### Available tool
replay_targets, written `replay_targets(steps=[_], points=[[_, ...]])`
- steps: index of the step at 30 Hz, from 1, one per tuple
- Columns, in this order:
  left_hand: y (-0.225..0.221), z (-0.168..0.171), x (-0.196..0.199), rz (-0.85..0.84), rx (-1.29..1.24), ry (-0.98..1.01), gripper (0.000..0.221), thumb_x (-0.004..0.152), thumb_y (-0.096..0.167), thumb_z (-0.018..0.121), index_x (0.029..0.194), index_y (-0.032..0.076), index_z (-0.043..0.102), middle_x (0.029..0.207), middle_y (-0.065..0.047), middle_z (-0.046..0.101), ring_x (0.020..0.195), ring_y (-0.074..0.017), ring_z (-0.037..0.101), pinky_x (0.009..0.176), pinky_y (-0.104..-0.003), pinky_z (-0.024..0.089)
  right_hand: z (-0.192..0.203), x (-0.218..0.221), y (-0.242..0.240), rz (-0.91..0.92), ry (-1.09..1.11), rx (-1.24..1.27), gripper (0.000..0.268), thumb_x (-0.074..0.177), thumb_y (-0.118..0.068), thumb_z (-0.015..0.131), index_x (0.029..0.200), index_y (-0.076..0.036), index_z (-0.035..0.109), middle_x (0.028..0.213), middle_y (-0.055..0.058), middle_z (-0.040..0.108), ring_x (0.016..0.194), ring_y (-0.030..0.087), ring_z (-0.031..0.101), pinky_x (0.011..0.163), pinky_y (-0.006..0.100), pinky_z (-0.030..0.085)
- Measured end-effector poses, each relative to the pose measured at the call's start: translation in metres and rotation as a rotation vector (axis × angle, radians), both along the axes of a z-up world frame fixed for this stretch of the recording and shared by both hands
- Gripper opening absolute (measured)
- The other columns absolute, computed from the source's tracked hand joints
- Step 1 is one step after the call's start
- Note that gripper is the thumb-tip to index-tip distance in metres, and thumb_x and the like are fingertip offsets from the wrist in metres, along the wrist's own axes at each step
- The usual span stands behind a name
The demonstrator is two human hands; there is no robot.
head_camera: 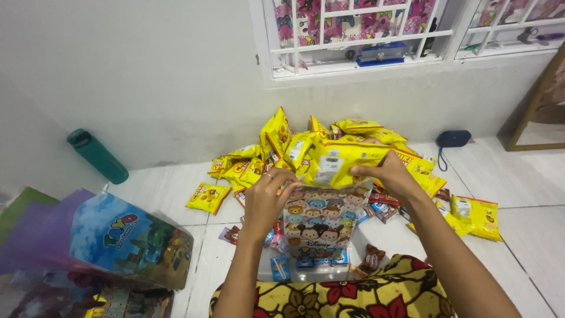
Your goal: Manually sorting and packing individual snack bags into a larger clear plastic bag.
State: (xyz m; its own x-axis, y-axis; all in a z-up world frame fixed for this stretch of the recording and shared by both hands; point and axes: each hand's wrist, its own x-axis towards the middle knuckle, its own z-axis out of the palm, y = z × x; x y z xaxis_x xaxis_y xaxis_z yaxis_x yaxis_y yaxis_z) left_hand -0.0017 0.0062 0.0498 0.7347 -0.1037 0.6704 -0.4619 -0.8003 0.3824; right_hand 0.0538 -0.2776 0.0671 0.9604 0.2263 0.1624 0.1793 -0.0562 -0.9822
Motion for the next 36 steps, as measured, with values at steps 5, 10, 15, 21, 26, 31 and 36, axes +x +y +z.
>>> replay_targets(steps=[5, 10, 15, 21, 26, 31, 36], points=[[-0.003, 0.007, -0.007, -0.017, -0.121, 0.036, 0.008, 0.091, 0.028, 0.078, 0.091, 0.02, 0.077, 0.089, 0.005, 0.072, 0.086, -0.021, 0.076, 0.073, -0.033, 0.065, 0.0, -0.01, 0.011, 0.055, -0.063, 0.036, 0.049, 0.073, -0.004, 0.087, 0.115, -0.006, 0.062, 0.12, 0.012, 0.069, 0.119, 0.026, 0.064, 0.102, 0.043, 0.048], [-0.001, 0.007, -0.008, -0.033, -0.187, 0.031, 0.007, 0.09, 0.025, 0.079, 0.091, 0.018, 0.078, 0.086, 0.002, 0.073, 0.084, -0.0231, 0.076, 0.071, -0.035, 0.065, -0.031, 0.002, -0.008, 0.091, -0.096, 0.209, 0.032, 0.084, -0.003, 0.077, 0.109, -0.009, 0.057, 0.133, 0.017, 0.067, 0.131, 0.032, 0.059, 0.105, 0.048, 0.047], [-0.002, -0.002, -0.006, -0.066, -0.286, 0.072, 0.014, 0.088, 0.02, 0.08, 0.101, 0.017, 0.077, 0.092, -0.001, 0.075, 0.087, -0.0239, 0.076, 0.074, -0.035, 0.064, -0.072, 0.019, -0.035, 0.009, -0.115, 0.29, 0.023, 0.097, -0.018, 0.067, 0.116, -0.014, 0.054, 0.131, 0.014, 0.064, 0.135, 0.031, 0.055, 0.115, 0.049, 0.034], [-0.012, -0.029, -0.01, -0.222, -0.666, 0.614, 0.072, 0.076, 0.031, 0.089, 0.132, 0.001, 0.054, 0.124, -0.027, 0.069, 0.119, -0.0471, 0.065, 0.102, -0.055, 0.054, -0.158, 0.019, -0.041, -0.165, 0.162, 0.422, 0.025, 0.098, -0.029, 0.07, 0.117, -0.017, 0.059, 0.117, 0.007, 0.063, 0.114, 0.027, 0.06, 0.1, 0.044, 0.044], [-0.002, -0.149, 0.026, -0.158, -0.476, 0.707, 0.051, 0.075, 0.041, 0.089, 0.108, 0.005, 0.074, 0.102, -0.018, 0.076, 0.105, -0.0395, 0.069, 0.092, -0.049, 0.054, -0.28, -0.004, -0.036, -0.293, 0.402, 0.22, 0.022, 0.097, -0.021, 0.069, 0.115, -0.011, 0.06, 0.107, 0.008, 0.063, 0.101, 0.027, 0.065, 0.085, 0.042, 0.051], [0.003, -0.161, 0.042, 0.008, -0.309, 0.69, 0.049, 0.083, 0.062, 0.076, 0.085, 0.013, 0.075, 0.081, -0.009, 0.076, 0.086, -0.0365, 0.073, 0.08, -0.048, 0.056, -0.343, 0.014, -0.042, -0.154, 0.427, -0.307, 0.035, 0.087, -0.021, 0.083, 0.116, -0.005, 0.072, 0.104, 0.021, 0.076, 0.099, 0.035, 0.075, 0.075, 0.043, 0.056], [0.024, -0.141, 0.039, 0.008, -0.154, 0.538, 0.091, 0.085, 0.081, 0.036, 0.127, 0.006, 0.067, 0.051, 0.002, 0.04, 0.041, -0.0111, 0.038, 0.04, -0.031, 0.026, -0.33, -0.002, -0.032, -0.04, 0.34, -0.749, 0.02, 0.09, -0.027, 0.078, 0.104, -0.015, 0.069, 0.109, 0.003, 0.081, 0.1, 0.023, 0.079, 0.087, 0.038, 0.055]])
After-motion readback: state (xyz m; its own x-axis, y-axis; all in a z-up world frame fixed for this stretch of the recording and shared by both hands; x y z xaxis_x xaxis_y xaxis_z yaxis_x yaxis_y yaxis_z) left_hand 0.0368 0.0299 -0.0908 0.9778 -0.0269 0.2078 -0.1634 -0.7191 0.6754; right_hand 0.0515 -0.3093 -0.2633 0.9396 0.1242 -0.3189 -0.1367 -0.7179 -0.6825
